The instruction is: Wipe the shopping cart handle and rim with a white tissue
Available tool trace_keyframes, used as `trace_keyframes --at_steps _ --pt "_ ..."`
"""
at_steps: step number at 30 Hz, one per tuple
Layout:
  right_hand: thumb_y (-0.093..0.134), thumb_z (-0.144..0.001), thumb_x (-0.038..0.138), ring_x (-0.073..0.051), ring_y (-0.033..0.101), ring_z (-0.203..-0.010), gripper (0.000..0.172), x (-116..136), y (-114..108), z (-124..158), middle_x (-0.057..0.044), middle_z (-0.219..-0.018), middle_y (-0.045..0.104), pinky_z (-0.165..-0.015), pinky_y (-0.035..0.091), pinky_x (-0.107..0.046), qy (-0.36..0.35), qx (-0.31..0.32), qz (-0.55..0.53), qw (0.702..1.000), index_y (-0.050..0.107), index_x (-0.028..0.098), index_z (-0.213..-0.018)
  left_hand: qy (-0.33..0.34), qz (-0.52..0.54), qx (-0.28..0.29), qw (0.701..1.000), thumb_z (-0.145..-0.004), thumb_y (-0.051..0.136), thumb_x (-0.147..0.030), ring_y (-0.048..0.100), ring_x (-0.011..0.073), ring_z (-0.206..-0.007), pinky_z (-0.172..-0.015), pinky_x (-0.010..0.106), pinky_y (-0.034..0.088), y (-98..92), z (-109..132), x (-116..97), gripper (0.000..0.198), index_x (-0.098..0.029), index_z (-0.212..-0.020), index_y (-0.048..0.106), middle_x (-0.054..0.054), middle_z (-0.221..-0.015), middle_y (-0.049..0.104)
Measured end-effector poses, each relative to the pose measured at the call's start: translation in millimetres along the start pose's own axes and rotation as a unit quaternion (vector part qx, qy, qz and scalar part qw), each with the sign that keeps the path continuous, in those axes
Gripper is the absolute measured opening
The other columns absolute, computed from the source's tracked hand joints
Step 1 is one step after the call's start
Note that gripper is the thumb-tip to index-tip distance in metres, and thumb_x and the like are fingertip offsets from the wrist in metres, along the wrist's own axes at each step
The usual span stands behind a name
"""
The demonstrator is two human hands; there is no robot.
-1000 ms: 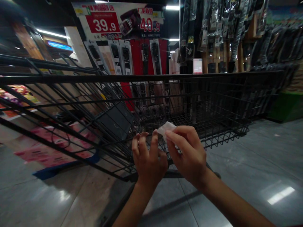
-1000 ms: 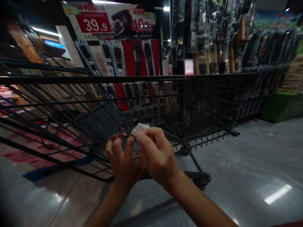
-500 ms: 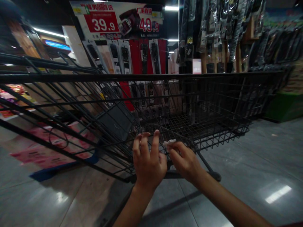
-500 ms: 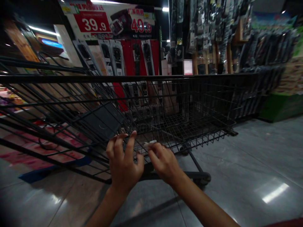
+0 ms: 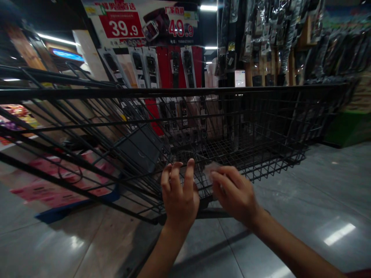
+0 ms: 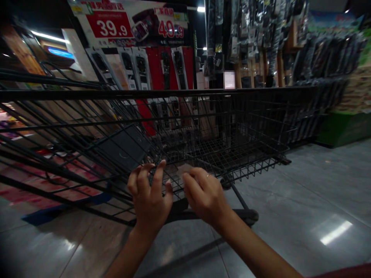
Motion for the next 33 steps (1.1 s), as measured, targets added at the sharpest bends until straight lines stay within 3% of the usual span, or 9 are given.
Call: trace_keyframes --at_steps 2,4,9,15,19,23,28,33 --pt "0.056 -0.084 0.006 -0.014 0.058 -0.076 0.018 -4 -22 -16 -0.007 -0.088 0.060 -0.063 0.052 -0.026 0.011 -0.065 0.008 0.998 0.062 0.015 -0.098 0.002 0.002 0.001 1.000 -0.077 0.059 -0.010 0.037 0.0305 -0.120 -0.100 0.043 0.040 0.4 0 -1 0.049 -0.014 -0.125 0.051 0.014 -0.117 0.047" --pt "0.056 -0.084 0.005 -0.013 0.058 -0.079 0.018 -8 -30 -29 -0.008 -0.090 0.059 -0.067 0.052 -0.026 0.018 -0.084 0.016 0.996 0.063 0.014 -0.098 -0.003 0.006 0.005 1.000 -0.078 0.059 -0.010 0.036 0.0305 -0.122 -0.101 0.043 0.040 0.9 0 0 0.049 -0.014 -0.126 0.051 0.015 -0.118 0.047" --pt "0.049 -0.088 0.007 -0.015 0.060 -0.086 0.019 -10 -12 -35 -0.009 -0.093 0.060 -0.073 0.055 -0.029 0.009 -0.039 0.009 0.999 0.062 0.014 -0.100 -0.004 0.015 0.010 1.000 -0.079 0.057 -0.013 0.035 0.0313 -0.124 -0.101 0.046 0.039 2.5 1 2 0.050 -0.015 -0.129 0.049 0.016 -0.120 0.048" --pt "0.049 -0.087 0.006 -0.015 0.061 -0.081 0.015 -15 -1 -11 -0.009 -0.087 0.062 -0.070 0.054 -0.026 0.029 -0.025 -0.008 0.999 0.062 0.013 -0.089 -0.004 0.018 -0.003 1.000 -0.080 0.057 -0.015 0.036 0.0316 -0.124 -0.099 0.047 0.041 1.7 1 4 0.056 -0.019 -0.135 0.043 0.015 -0.120 0.049" --pt "0.047 -0.087 0.007 -0.014 0.061 -0.072 0.014 -20 14 22 -0.007 -0.080 0.063 -0.061 0.051 -0.022 0.008 0.029 0.012 0.999 0.059 0.014 -0.084 -0.002 0.009 0.000 1.000 -0.079 0.058 -0.013 0.037 0.0319 -0.124 -0.099 0.047 0.041 2.1 0 2 0.055 -0.016 -0.132 0.045 0.016 -0.119 0.049" --pt "0.047 -0.086 0.009 -0.014 0.062 -0.071 0.014 -26 17 39 -0.007 -0.078 0.063 -0.060 0.051 -0.022 0.004 0.033 0.025 0.999 0.058 0.015 -0.081 -0.001 0.003 -0.005 1.000 -0.078 0.059 -0.013 0.037 0.0317 -0.123 -0.100 0.047 0.040 2.2 1 2 0.052 -0.015 -0.129 0.049 0.016 -0.119 0.049" --pt "0.050 -0.084 0.007 -0.013 0.060 -0.066 0.012 -27 8 21 -0.005 -0.074 0.062 -0.056 0.049 -0.022 0.031 0.002 -0.001 1.000 0.058 0.016 -0.080 0.006 -0.004 -0.018 1.000 -0.077 0.060 -0.012 0.037 0.0322 -0.122 -0.099 0.046 0.041 0.7 0 1 0.048 -0.012 -0.124 0.051 0.017 -0.117 0.049" --pt "0.054 -0.083 0.006 -0.012 0.060 -0.072 0.015 -24 -17 -13 -0.004 -0.080 0.061 -0.061 0.053 -0.024 0.055 -0.103 -0.043 0.992 0.061 0.016 -0.093 0.006 0.002 -0.016 1.000 -0.078 0.059 -0.013 0.037 0.0331 -0.123 -0.098 0.048 0.041 1.4 2 1 0.055 -0.014 -0.131 0.047 0.017 -0.118 0.049"
Point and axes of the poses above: each hand's wrist, its own z-axis away from the middle knuckle, its own y-axis out of the palm, x = y × z, the point moved 10 cm from there along -z, towards the middle knuckle
